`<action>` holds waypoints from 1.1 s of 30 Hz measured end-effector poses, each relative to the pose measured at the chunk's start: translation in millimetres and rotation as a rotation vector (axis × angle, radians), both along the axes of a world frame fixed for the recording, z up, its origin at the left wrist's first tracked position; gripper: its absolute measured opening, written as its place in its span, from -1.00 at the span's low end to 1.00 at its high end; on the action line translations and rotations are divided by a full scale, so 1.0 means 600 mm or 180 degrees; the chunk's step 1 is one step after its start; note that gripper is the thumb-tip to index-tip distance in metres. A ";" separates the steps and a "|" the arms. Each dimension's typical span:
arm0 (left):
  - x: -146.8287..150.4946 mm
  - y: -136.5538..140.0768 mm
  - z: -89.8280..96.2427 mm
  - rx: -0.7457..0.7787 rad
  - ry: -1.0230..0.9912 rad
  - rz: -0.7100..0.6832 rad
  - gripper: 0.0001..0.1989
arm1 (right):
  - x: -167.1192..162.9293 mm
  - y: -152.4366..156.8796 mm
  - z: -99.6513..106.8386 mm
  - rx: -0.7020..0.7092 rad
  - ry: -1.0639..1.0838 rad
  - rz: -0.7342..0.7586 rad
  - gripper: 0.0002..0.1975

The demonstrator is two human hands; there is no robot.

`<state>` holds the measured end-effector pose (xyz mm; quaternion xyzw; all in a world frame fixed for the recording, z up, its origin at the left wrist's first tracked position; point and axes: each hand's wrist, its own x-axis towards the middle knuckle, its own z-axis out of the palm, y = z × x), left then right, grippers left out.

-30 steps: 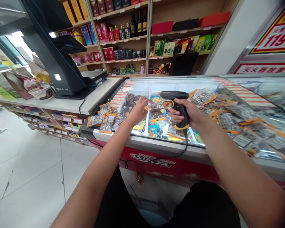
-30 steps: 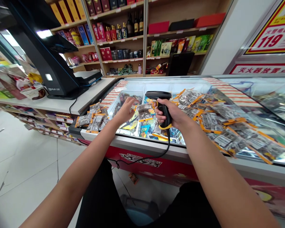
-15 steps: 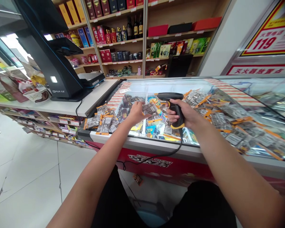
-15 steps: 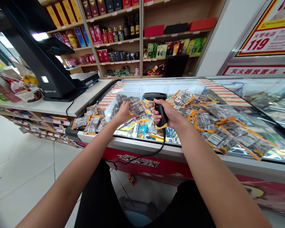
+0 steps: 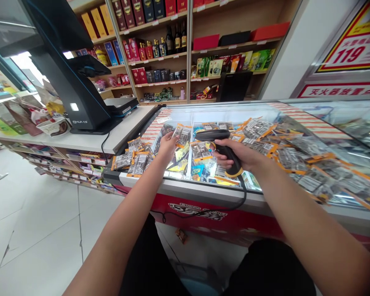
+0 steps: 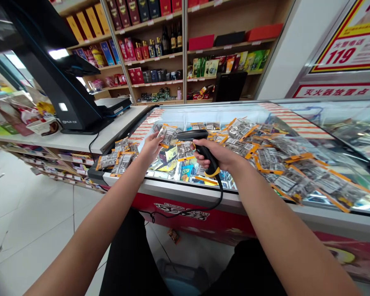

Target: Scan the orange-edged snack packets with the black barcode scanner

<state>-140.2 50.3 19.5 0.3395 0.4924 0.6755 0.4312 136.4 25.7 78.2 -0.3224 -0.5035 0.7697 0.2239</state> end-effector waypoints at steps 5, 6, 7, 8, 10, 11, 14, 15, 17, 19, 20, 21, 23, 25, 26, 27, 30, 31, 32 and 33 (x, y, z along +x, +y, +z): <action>-0.003 -0.010 0.018 -0.0064 -0.0727 -0.0494 -0.63 | -0.002 -0.002 0.003 -0.0006 -0.0075 0.0063 -0.56; -0.004 -0.012 0.021 0.0000 -0.0783 -0.0527 -0.63 | -0.002 -0.002 0.003 -0.0001 -0.0087 0.0065 -0.56; -0.005 -0.014 0.023 0.0049 -0.0807 -0.0541 -0.64 | -0.002 -0.003 0.004 0.0006 -0.0092 0.0059 -0.57; -0.005 -0.015 0.024 0.0081 -0.0793 -0.0531 -0.65 | -0.003 -0.003 0.004 0.0015 -0.0091 0.0042 -0.58; -0.005 -0.016 0.024 0.0130 -0.0668 -0.0486 -0.65 | -0.003 -0.004 0.004 0.0035 -0.0092 0.0001 -0.58; -0.004 -0.016 0.024 0.0159 -0.0594 -0.0468 -0.64 | -0.004 -0.005 0.004 0.0047 -0.0092 -0.0014 -0.58; 0.001 -0.015 0.025 0.0262 -0.0428 -0.0452 -0.58 | -0.004 -0.005 0.003 0.0108 -0.0073 0.0005 -0.57; 0.003 -0.015 0.025 0.0282 -0.0378 -0.0467 -0.56 | -0.004 -0.005 0.002 0.0135 -0.0060 0.0030 -0.56; 0.006 -0.016 0.027 0.0281 -0.0292 -0.0494 -0.52 | -0.004 -0.004 0.001 0.0200 -0.0034 0.0090 -0.54; 0.008 -0.017 0.030 0.0236 -0.0271 -0.0504 -0.48 | -0.003 -0.003 0.000 0.0267 -0.0017 0.0146 -0.53; 0.009 -0.018 0.031 0.0214 -0.0284 -0.0499 -0.48 | -0.002 -0.003 0.000 0.0296 -0.0017 0.0172 -0.52; 0.010 -0.019 0.032 0.0195 -0.0295 -0.0486 -0.47 | -0.001 -0.002 0.000 0.0320 -0.0018 0.0193 -0.52; 0.011 -0.021 0.034 0.0160 -0.0280 -0.0431 -0.48 | 0.000 -0.002 0.001 0.0336 -0.0026 0.0226 -0.51; 0.012 -0.021 0.034 0.0155 -0.0266 -0.0381 -0.49 | 0.001 -0.001 0.001 0.0331 -0.0024 0.0232 -0.50; 0.012 -0.021 0.034 0.0169 -0.0274 -0.0376 -0.48 | 0.002 -0.001 0.001 0.0325 -0.0021 0.0227 -0.50; 0.012 -0.020 0.033 0.0192 -0.0288 -0.0383 -0.48 | 0.002 -0.001 0.001 0.0320 -0.0017 0.0219 -0.51; 0.011 -0.016 0.027 0.0217 -0.0110 -0.0390 -0.52 | 0.003 -0.001 0.000 0.0295 0.0003 0.0183 -0.52; 0.010 -0.015 0.024 0.0182 0.0138 -0.0325 -0.56 | 0.003 0.000 0.000 0.0280 0.0021 0.0148 -0.54; 0.010 -0.014 0.020 0.0146 0.0519 -0.0200 -0.62 | 0.004 0.001 0.000 0.0260 0.0042 0.0100 -0.55; 0.011 -0.013 0.016 0.0136 0.1017 -0.0024 -0.67 | 0.004 0.002 0.000 0.0238 0.0064 0.0039 -0.56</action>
